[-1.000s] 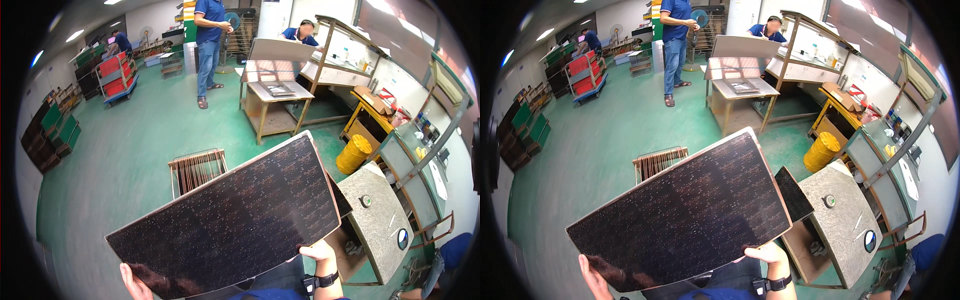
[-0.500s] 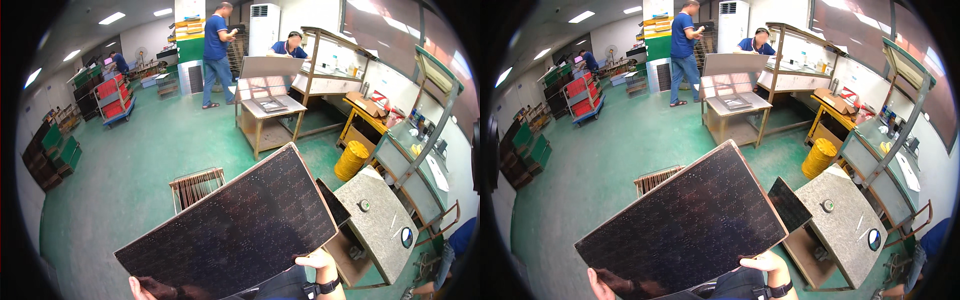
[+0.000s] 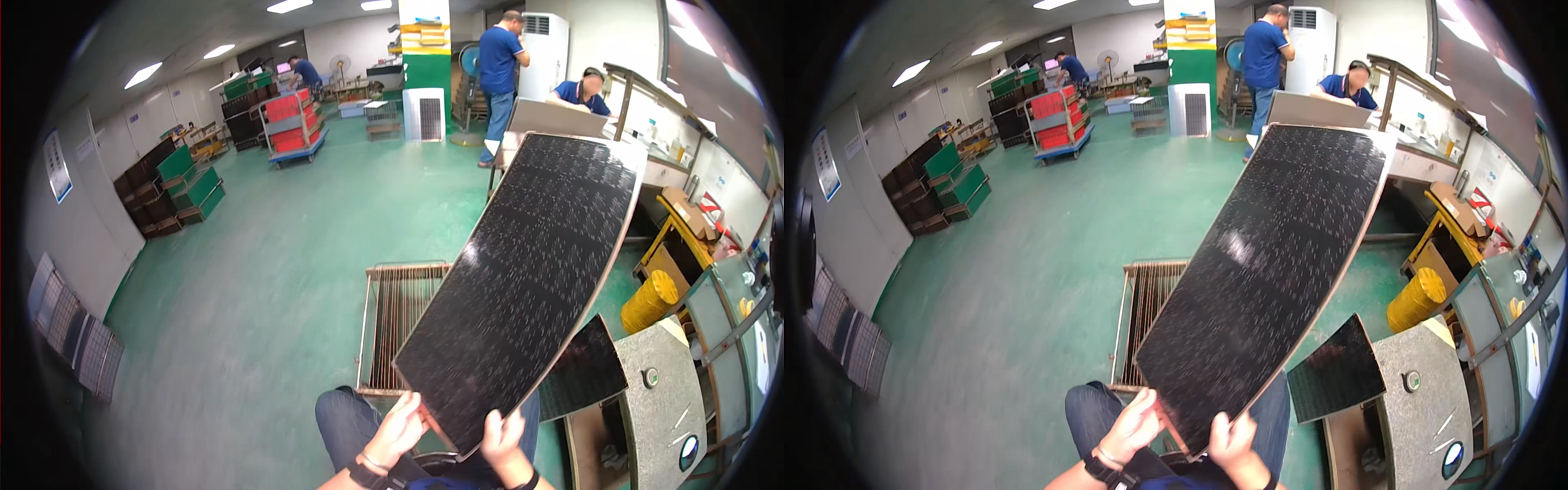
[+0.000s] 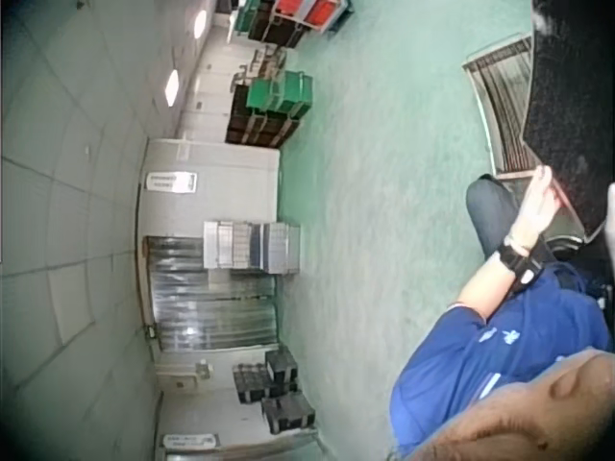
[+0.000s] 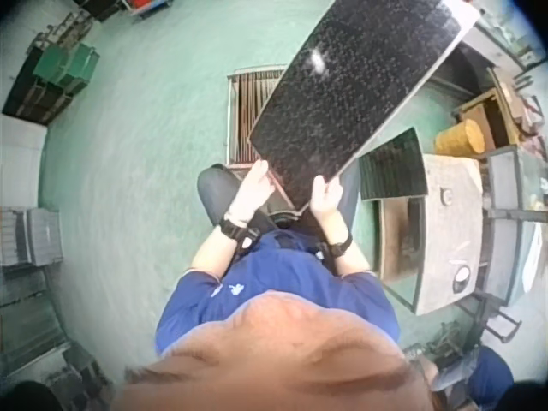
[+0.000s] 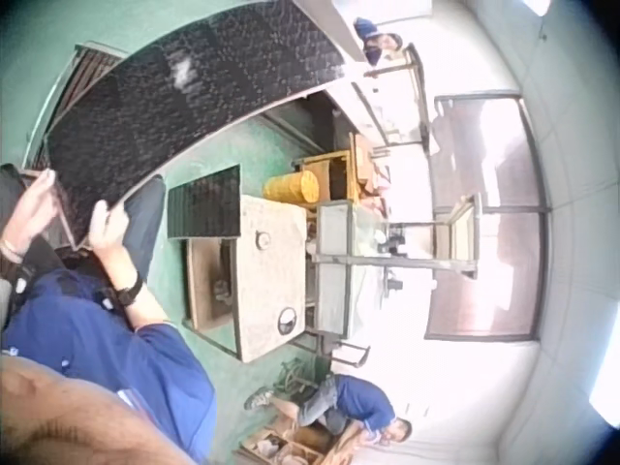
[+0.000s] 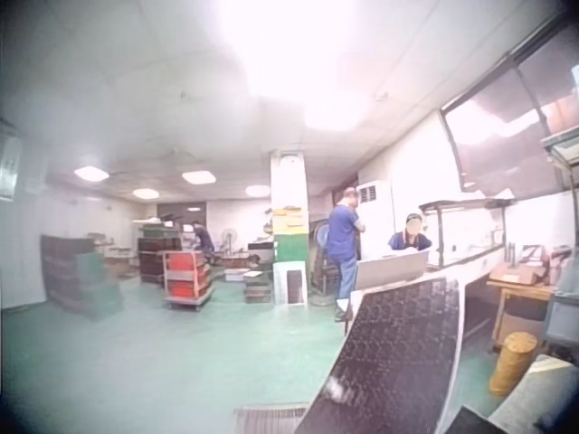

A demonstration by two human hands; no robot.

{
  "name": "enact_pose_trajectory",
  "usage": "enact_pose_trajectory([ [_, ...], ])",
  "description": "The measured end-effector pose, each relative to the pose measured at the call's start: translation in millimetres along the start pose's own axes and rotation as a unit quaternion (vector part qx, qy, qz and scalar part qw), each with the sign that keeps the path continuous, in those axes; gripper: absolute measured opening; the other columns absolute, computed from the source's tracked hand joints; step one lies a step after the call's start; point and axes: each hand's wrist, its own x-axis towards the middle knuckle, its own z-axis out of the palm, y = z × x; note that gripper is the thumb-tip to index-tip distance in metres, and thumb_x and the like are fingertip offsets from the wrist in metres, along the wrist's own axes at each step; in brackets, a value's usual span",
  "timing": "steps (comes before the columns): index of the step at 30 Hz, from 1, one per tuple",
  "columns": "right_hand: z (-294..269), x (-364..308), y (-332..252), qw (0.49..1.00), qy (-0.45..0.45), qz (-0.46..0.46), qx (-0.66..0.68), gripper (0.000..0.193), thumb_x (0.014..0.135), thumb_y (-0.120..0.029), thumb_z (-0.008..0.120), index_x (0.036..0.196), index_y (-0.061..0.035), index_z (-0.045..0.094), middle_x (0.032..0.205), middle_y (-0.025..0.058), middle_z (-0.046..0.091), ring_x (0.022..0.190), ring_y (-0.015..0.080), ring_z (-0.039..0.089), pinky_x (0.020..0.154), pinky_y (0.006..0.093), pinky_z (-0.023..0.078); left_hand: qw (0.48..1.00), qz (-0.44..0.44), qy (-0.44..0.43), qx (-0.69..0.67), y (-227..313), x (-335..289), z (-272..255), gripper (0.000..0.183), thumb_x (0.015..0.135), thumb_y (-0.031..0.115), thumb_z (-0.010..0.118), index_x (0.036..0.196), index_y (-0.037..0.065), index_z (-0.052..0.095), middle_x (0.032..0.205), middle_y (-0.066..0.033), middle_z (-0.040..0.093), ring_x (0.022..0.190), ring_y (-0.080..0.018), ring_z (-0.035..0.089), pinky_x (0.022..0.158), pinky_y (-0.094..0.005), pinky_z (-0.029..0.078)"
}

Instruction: Inspecting patterned circuit boards and sorting them into a storage rack.

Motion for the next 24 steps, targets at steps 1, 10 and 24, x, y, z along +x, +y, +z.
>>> enact_pose_trajectory([
  [1,-7,7,3,1.000,-0.006,0.013,-0.011,0.028,0.085,-0.012,0.052,0.106,0.0067,0.052,0.075,0.0161,0.063,0.067,0.0237,0.064,0.061,0.0312,0.048,0.997,-0.059,-0.023,0.036,1,-1,-7,0.004,0.092,0.016,0.050,0.093,0.012,0.052,0.090,-0.0006,0.057,0.091,-0.0174,0.058,0.082,-0.0346,0.048],
  [10,-16,22,97,0.971,-0.134,0.122,-0.154,0.047,0.087,-0.006,0.049,0.132,0.0036,0.037,0.067,0.0161,0.058,0.051,0.0183,0.056,0.052,0.0291,0.045,0.775,0.110,0.148,0.604,42,3,-79,0.020,0.089,0.007,0.049,0.103,0.001,0.061,0.093,-0.0103,0.067,0.081,-0.0154,0.062,0.075,-0.0276,0.049],
  [24,96,-4,255,0.913,-0.254,0.237,-0.215,0.054,0.087,-0.009,0.045,0.137,-0.0101,0.025,0.081,0.0304,0.059,0.075,0.0462,0.059,0.065,0.0506,0.049,0.765,0.242,0.349,0.483,88,10,-125,0.019,0.094,0.006,0.043,0.103,-0.001,0.057,0.083,-0.0068,0.061,0.062,-0.0070,0.057,0.046,-0.0183,0.048],
])
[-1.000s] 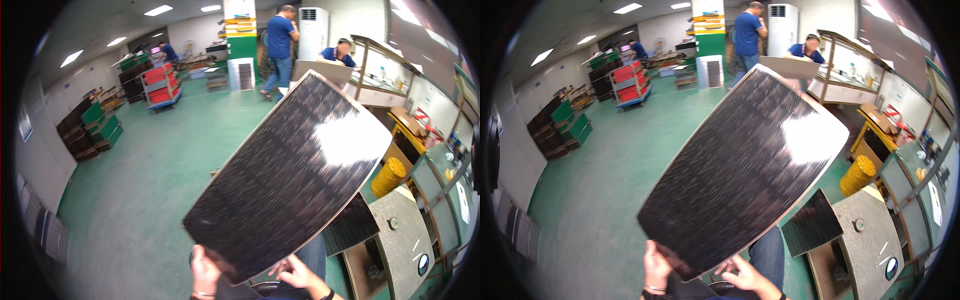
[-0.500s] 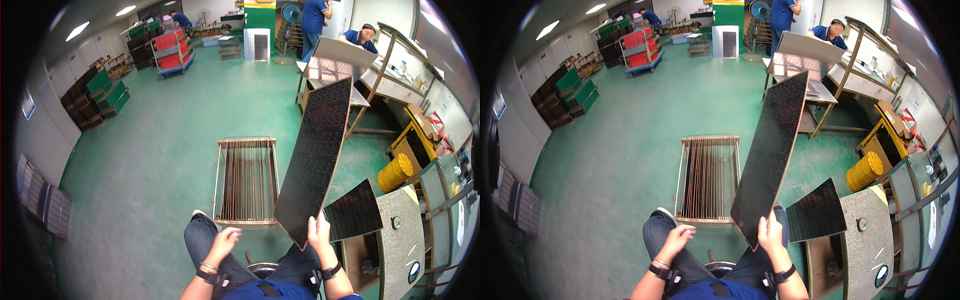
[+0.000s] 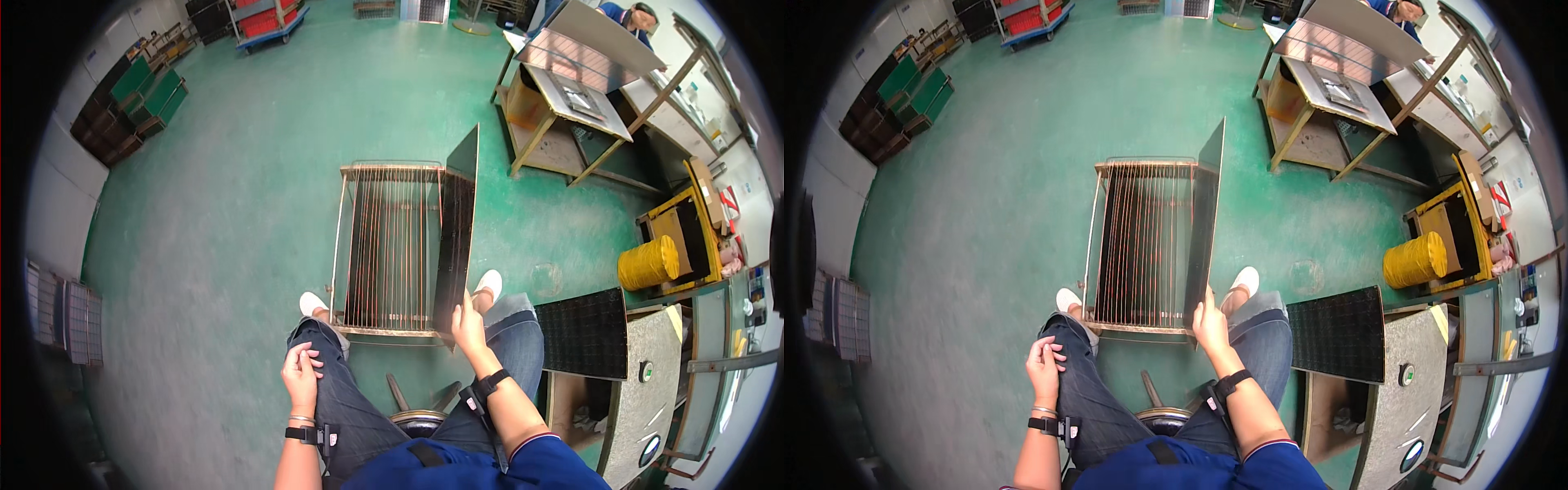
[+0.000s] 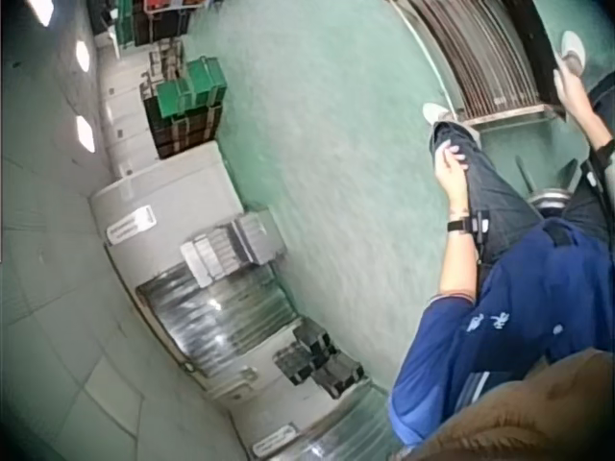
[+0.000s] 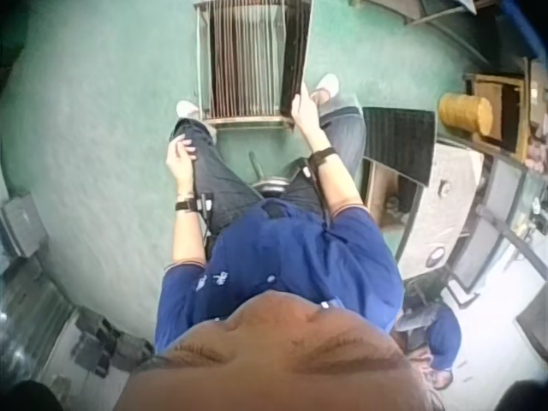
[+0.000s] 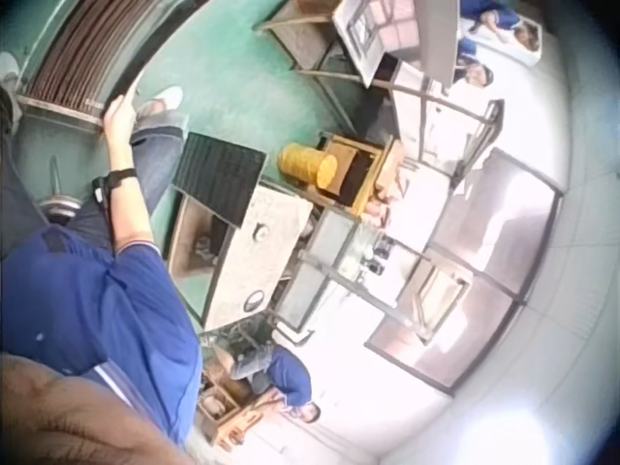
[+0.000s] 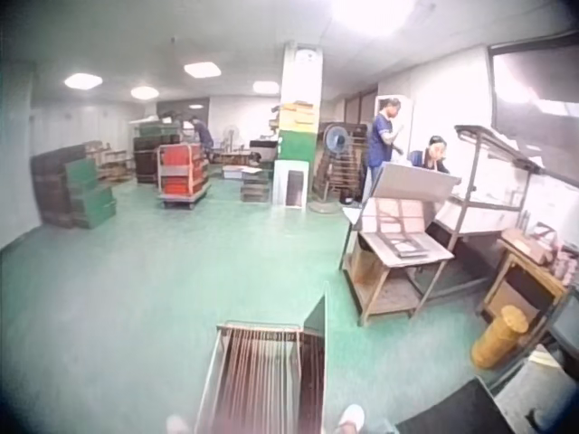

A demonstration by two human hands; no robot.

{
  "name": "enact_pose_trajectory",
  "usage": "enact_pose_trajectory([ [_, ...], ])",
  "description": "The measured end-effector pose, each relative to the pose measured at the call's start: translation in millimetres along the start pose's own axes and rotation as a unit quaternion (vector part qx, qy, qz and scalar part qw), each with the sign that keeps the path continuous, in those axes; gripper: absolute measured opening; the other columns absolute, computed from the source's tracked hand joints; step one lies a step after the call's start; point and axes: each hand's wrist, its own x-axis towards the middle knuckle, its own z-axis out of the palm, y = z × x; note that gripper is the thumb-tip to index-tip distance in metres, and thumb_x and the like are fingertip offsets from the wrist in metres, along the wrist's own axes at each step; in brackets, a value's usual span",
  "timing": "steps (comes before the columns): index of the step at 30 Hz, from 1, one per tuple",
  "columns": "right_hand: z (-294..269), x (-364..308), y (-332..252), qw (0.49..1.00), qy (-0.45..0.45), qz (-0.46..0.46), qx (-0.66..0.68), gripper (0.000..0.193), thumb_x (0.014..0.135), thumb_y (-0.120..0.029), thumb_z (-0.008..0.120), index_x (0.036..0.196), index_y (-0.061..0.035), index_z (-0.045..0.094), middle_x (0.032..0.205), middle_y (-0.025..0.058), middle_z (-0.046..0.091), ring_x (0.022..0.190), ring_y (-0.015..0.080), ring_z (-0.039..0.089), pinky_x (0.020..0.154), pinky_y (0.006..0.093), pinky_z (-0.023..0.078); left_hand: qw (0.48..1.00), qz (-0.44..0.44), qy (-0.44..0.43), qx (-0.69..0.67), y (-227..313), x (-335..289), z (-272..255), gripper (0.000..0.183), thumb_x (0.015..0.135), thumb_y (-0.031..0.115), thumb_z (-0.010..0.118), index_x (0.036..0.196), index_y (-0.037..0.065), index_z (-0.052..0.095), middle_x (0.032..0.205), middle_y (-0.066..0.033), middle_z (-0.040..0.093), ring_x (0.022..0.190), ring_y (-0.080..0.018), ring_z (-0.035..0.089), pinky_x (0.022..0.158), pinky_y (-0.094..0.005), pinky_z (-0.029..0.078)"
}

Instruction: Inspecting patterned circuit boards and sorting them into a storage rack.

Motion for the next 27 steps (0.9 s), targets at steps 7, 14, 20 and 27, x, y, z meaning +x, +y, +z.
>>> enact_pose_trajectory([
  [7,4,28,9,0.998,-0.025,-0.060,-0.019,0.064,0.086,-0.010,0.047,0.141,-0.0094,0.015,0.061,0.0270,0.056,0.059,0.0438,0.058,0.056,0.0500,0.047,0.999,0.012,0.011,0.046,-2,0,0,0.018,0.094,0.008,0.043,0.102,0.000,0.057,0.081,-0.0058,0.061,0.059,-0.0065,0.056,0.044,-0.0177,0.045],
  [14,3,46,1,0.998,-0.049,-0.026,-0.025,0.065,0.085,-0.005,0.047,0.142,-0.0129,0.018,0.071,0.0274,0.059,0.066,0.0412,0.061,0.061,0.0460,0.048,0.999,0.012,0.009,0.052,-2,-1,1,0.018,0.093,0.008,0.044,0.101,0.000,0.058,0.080,-0.0054,0.061,0.059,-0.0062,0.055,0.044,-0.0175,0.044],
  [20,-6,30,-2,0.999,-0.017,-0.029,0.000,0.063,0.086,-0.006,0.047,0.142,-0.0138,0.020,0.075,0.0280,0.059,0.070,0.0431,0.060,0.064,0.0464,0.048,0.998,0.009,0.019,0.060,-1,-2,-1,0.016,0.092,0.005,0.045,0.099,0.000,0.058,0.080,-0.0052,0.061,0.058,-0.0062,0.055,0.044,-0.0175,0.044],
  [27,5,54,13,0.998,-0.015,-0.056,-0.026,0.063,0.086,-0.009,0.047,0.141,-0.0116,0.019,0.062,0.0275,0.056,0.060,0.0435,0.058,0.056,0.0488,0.047,0.997,0.026,0.014,0.070,-2,-2,2,0.016,0.092,0.004,0.045,0.099,0.000,0.058,0.079,-0.0052,0.061,0.057,-0.0062,0.055,0.043,-0.0174,0.044],
])
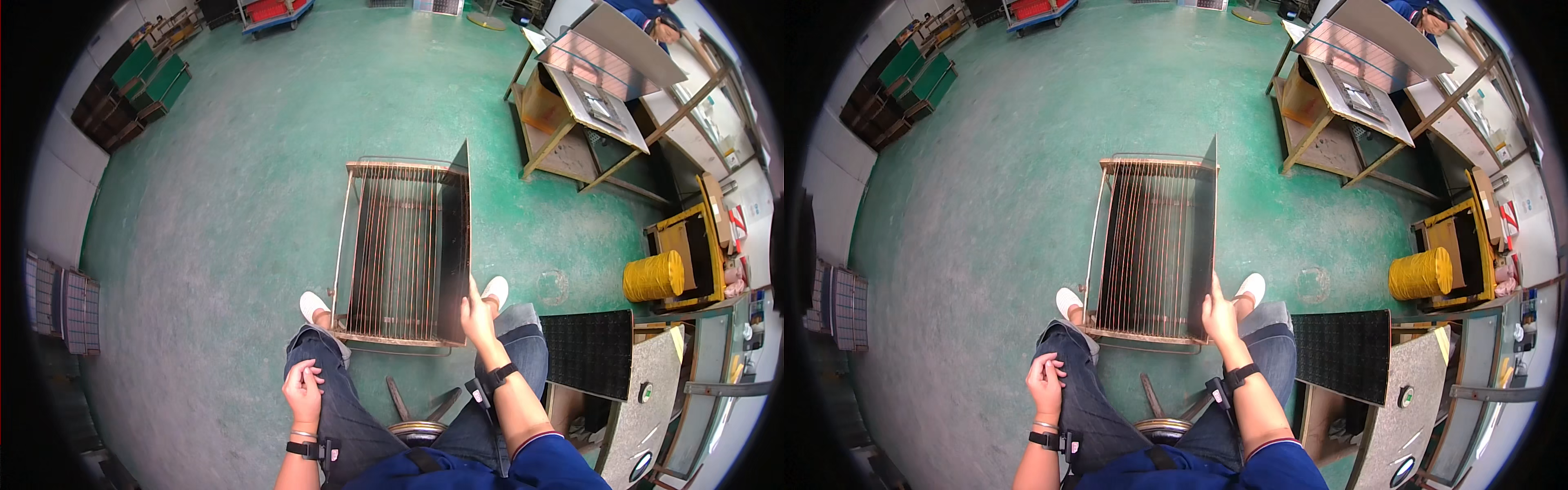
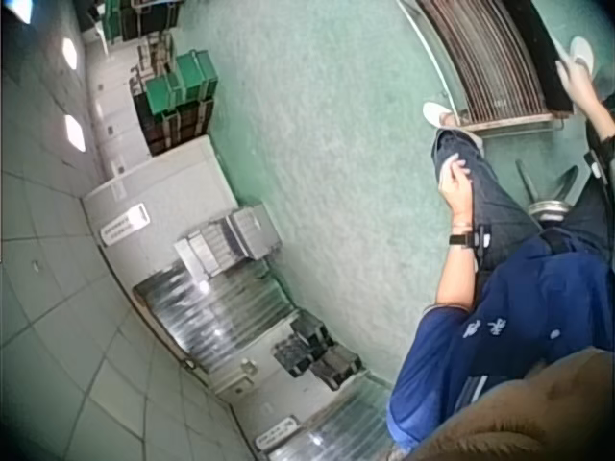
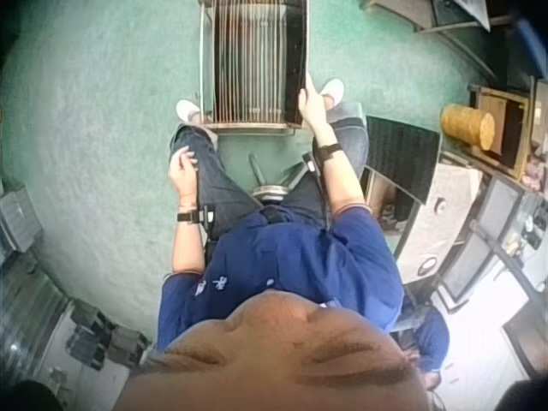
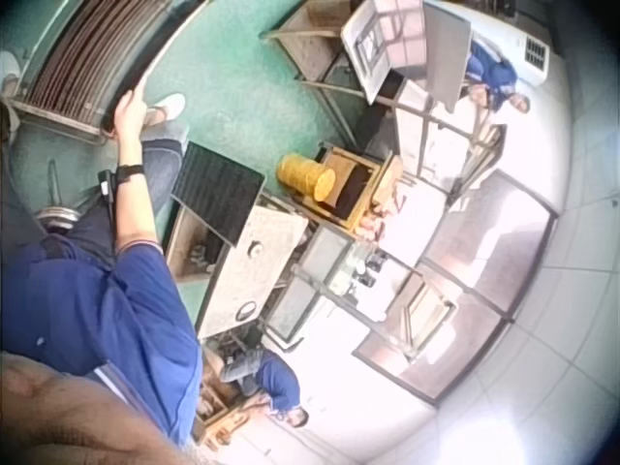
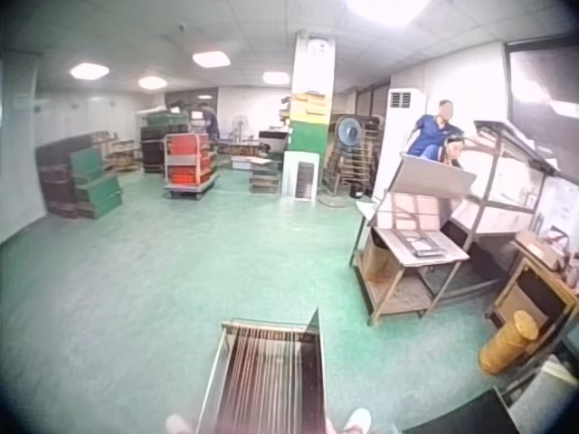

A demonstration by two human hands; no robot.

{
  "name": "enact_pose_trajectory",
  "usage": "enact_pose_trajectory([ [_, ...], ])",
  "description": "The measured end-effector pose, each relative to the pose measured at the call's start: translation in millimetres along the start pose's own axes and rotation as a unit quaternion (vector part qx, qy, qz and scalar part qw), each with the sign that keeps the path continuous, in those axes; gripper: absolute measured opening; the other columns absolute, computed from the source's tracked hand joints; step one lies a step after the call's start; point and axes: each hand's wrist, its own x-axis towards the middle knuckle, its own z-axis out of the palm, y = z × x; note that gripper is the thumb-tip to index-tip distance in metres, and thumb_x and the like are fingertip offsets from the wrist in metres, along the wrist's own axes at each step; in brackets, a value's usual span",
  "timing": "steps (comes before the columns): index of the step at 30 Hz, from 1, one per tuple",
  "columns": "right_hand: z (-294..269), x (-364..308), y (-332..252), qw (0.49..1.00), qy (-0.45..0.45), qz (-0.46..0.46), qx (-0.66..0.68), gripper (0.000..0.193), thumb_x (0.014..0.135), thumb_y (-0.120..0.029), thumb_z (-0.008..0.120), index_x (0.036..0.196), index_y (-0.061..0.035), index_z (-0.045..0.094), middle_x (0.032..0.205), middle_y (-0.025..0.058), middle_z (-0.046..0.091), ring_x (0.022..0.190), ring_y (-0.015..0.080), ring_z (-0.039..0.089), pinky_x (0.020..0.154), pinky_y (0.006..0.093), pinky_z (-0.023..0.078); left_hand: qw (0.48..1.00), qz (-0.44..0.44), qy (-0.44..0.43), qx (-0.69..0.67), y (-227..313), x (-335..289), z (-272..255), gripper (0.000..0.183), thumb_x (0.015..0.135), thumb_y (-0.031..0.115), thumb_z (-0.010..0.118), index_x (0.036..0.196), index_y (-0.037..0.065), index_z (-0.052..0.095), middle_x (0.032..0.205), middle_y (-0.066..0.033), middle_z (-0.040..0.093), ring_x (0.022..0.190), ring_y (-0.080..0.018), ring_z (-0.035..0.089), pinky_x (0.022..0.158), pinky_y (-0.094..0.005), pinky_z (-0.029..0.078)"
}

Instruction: Inspecting patterned circuit boards and sorting them into a storage rack.

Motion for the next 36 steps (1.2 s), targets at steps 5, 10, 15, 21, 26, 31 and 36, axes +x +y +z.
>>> enact_pose_trajectory([
  [5,7,-4,-12,1.000,-0.022,0.012,-0.011,0.064,0.085,-0.009,0.047,0.141,-0.0084,0.018,0.061,0.0266,0.056,0.059,0.0420,0.059,0.056,0.0480,0.047,1.000,-0.007,0.003,0.008,0,-1,0,0.016,0.092,0.004,0.045,0.098,0.000,0.058,0.079,-0.0053,0.061,0.058,-0.0063,0.055,0.043,-0.0173,0.044],
  [10,2,-16,-13,1.000,-0.016,0.022,0.010,0.063,0.085,-0.008,0.047,0.141,-0.0083,0.018,0.064,0.0269,0.057,0.060,0.0426,0.059,0.057,0.0486,0.047,1.000,-0.017,0.004,0.020,2,-1,0,0.016,0.092,0.005,0.045,0.098,0.000,0.058,0.079,-0.0055,0.061,0.058,-0.0063,0.056,0.043,-0.0176,0.044],
  [15,4,0,-4,1.000,-0.025,0.004,-0.008,0.065,0.085,-0.008,0.047,0.142,-0.0096,0.016,0.066,0.0263,0.058,0.061,0.0419,0.059,0.057,0.0487,0.047,0.999,-0.004,-0.005,0.032,7,1,3,0.016,0.092,0.005,0.045,0.097,0.000,0.059,0.078,-0.0055,0.061,0.058,-0.0065,0.056,0.043,-0.0178,0.044],
  [21,5,-20,-17,0.999,-0.032,0.034,0.023,0.066,0.085,-0.008,0.047,0.143,-0.0113,0.016,0.063,0.0260,0.057,0.060,0.0423,0.059,0.056,0.0489,0.047,0.999,-0.014,0.010,0.033,4,1,0,0.017,0.090,0.003,0.045,0.097,-0.001,0.060,0.080,-0.0067,0.062,0.058,-0.0075,0.057,0.043,-0.0181,0.045],
  [26,10,-5,-9,0.999,-0.031,0.030,-0.006,0.066,0.085,-0.010,0.046,0.143,-0.0112,0.014,0.064,0.0262,0.058,0.060,0.0418,0.059,0.056,0.0491,0.047,0.999,-0.004,0.003,0.043,4,0,2,0.016,0.091,0.004,0.045,0.097,0.000,0.059,0.079,-0.0058,0.061,0.058,-0.0069,0.056,0.043,-0.0177,0.044],
  [31,31,-6,-12,0.994,-0.094,0.035,-0.050,0.068,0.083,-0.009,0.048,0.142,-0.0067,0.014,0.062,0.0257,0.057,0.055,0.0415,0.058,0.053,0.0498,0.046,0.999,0.000,0.008,0.049,3,1,3,0.017,0.089,0.002,0.045,0.096,0.000,0.060,0.079,-0.0067,0.062,0.057,-0.0076,0.057,0.043,-0.0183,0.044],
  [36,27,-11,-13,0.997,-0.034,0.053,-0.054,0.068,0.083,-0.007,0.048,0.142,-0.0071,0.015,0.061,0.0254,0.057,0.055,0.0409,0.058,0.052,0.0488,0.046,0.999,-0.006,0.007,0.041,4,0,3,0.017,0.089,0.002,0.045,0.096,0.000,0.060,0.079,-0.0066,0.062,0.058,-0.0079,0.057,0.043,-0.0182,0.044],
])
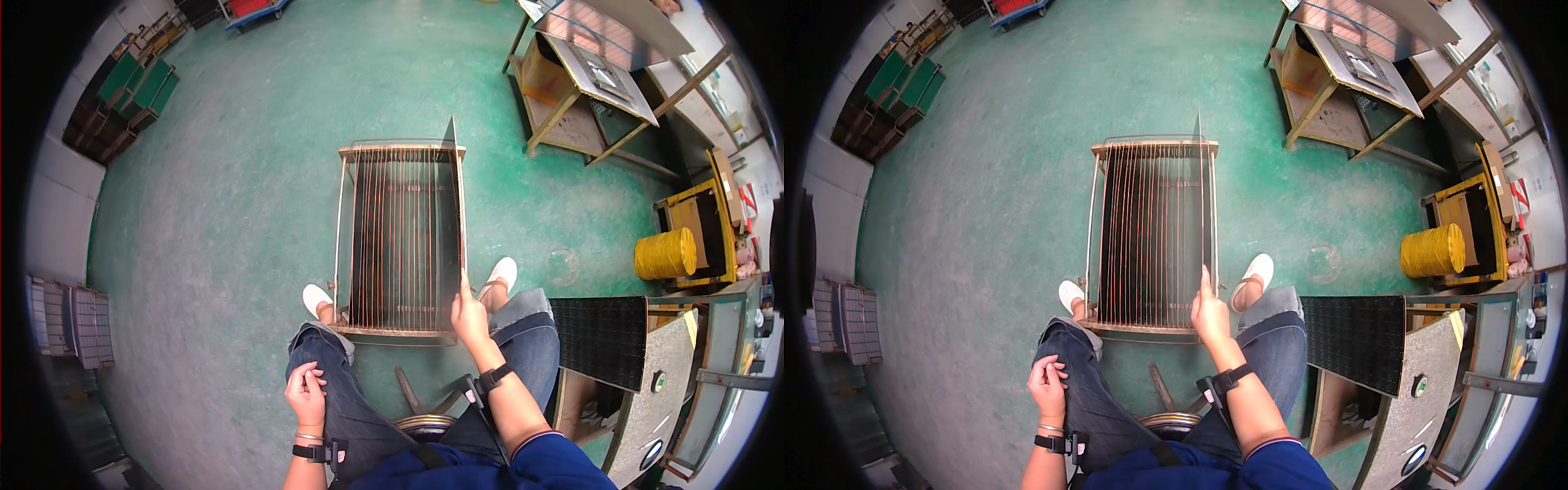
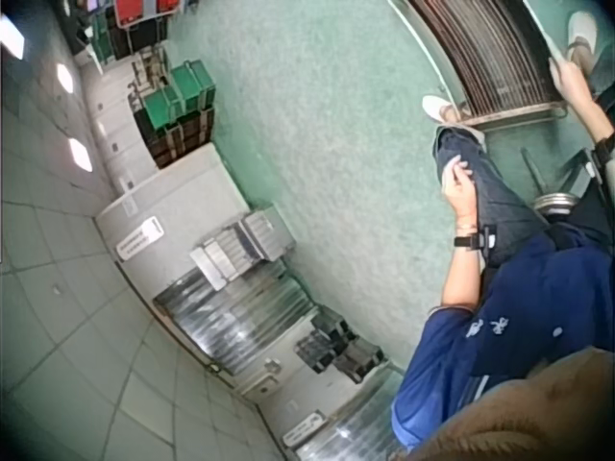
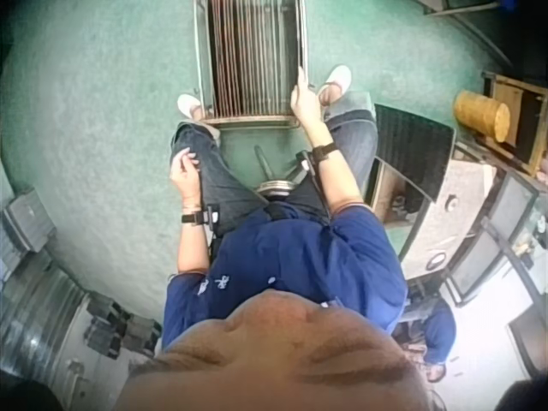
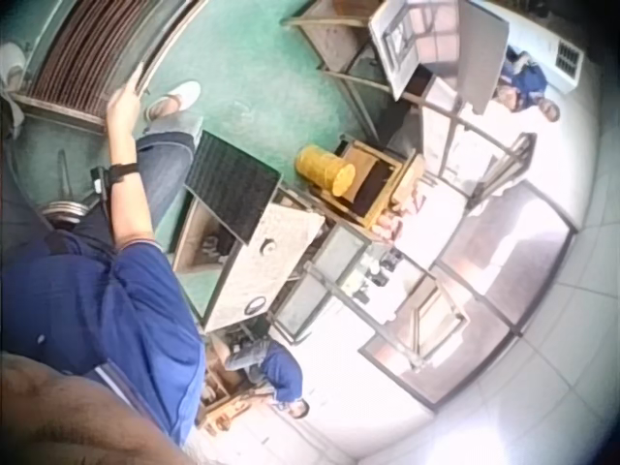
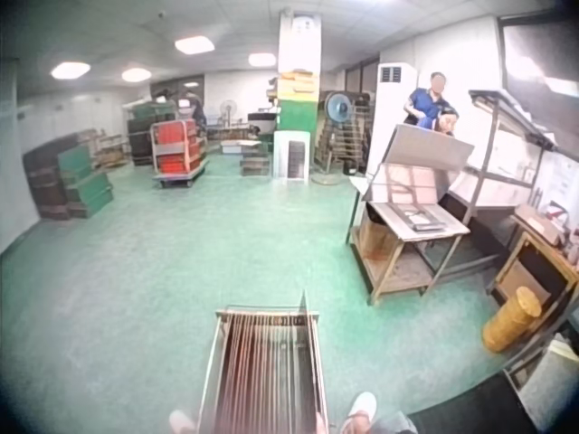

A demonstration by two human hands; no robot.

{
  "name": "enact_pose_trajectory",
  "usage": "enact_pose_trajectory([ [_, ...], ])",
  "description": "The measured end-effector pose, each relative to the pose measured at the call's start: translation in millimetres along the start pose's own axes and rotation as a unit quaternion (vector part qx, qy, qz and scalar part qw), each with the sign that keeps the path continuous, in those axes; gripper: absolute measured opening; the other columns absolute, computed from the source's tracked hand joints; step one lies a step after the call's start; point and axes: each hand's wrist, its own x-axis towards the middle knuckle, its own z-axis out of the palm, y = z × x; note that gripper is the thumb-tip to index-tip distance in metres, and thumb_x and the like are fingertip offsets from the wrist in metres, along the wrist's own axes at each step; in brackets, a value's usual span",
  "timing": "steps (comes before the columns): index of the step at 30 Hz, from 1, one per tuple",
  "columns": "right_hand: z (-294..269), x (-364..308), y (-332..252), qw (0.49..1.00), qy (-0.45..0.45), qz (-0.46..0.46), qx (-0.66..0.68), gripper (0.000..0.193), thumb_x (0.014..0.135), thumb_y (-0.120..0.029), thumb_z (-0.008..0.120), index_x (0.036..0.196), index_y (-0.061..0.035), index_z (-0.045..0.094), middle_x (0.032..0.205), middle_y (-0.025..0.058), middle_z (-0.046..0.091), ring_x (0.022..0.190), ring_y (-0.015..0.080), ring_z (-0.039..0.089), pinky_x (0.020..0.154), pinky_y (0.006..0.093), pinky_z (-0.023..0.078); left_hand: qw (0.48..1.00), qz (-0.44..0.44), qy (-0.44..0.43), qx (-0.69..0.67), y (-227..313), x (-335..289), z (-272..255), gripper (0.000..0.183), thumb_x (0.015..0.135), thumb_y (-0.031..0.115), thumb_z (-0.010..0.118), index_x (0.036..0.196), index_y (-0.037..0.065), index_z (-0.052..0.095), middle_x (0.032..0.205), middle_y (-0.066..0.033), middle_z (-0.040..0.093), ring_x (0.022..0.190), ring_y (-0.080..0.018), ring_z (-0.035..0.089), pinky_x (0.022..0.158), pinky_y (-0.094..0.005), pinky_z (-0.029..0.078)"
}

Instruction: Inspecting patterned circuit boards and sorting them into a storage rack.

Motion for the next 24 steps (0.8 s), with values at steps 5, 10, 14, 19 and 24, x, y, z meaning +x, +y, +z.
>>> enact_pose_trajectory([
  [5,-16,-11,0,0.999,0.014,-0.012,0.037,0.066,0.084,-0.007,0.048,0.142,-0.0078,0.016,0.063,0.0255,0.057,0.057,0.0407,0.059,0.053,0.0479,0.047,1.000,0.006,0.002,0.008,1,-1,-2,0.017,0.089,0.003,0.045,0.095,0.000,0.060,0.080,-0.0065,0.061,0.058,-0.0079,0.058,0.042,-0.0180,0.044],
  [10,-18,-5,12,0.998,0.025,-0.021,0.050,0.065,0.085,-0.007,0.048,0.142,-0.0092,0.018,0.064,0.0255,0.058,0.060,0.0401,0.060,0.054,0.0463,0.048,1.000,0.007,-0.003,0.004,4,0,0,0.017,0.089,0.003,0.045,0.095,0.000,0.060,0.079,-0.0066,0.061,0.057,-0.0081,0.058,0.042,-0.0181,0.044],
  [14,-15,-8,10,0.997,0.039,-0.043,0.057,0.064,0.085,-0.007,0.048,0.142,-0.0093,0.019,0.064,0.0255,0.058,0.061,0.0401,0.060,0.055,0.0466,0.048,1.000,0.014,0.000,0.009,1,0,0,0.016,0.089,0.003,0.046,0.095,0.000,0.061,0.079,-0.0067,0.061,0.057,-0.0083,0.058,0.042,-0.0182,0.044],
  [19,-19,-10,8,0.997,0.029,-0.030,0.061,0.064,0.084,-0.006,0.047,0.141,-0.0094,0.019,0.065,0.0258,0.058,0.062,0.0401,0.060,0.056,0.0465,0.048,1.000,0.015,0.002,0.013,0,0,0,0.017,0.089,0.002,0.046,0.095,0.000,0.061,0.078,-0.0068,0.061,0.057,-0.0085,0.058,0.042,-0.0185,0.044],
  [24,-19,-9,7,0.997,0.031,-0.034,0.059,0.063,0.084,-0.006,0.047,0.141,-0.0089,0.020,0.066,0.0253,0.058,0.061,0.0399,0.060,0.055,0.0464,0.048,1.000,0.010,-0.007,0.020,0,0,0,0.016,0.092,0.008,0.045,0.096,0.001,0.059,0.078,-0.0048,0.061,0.058,-0.0061,0.055,0.044,-0.0174,0.043],
])
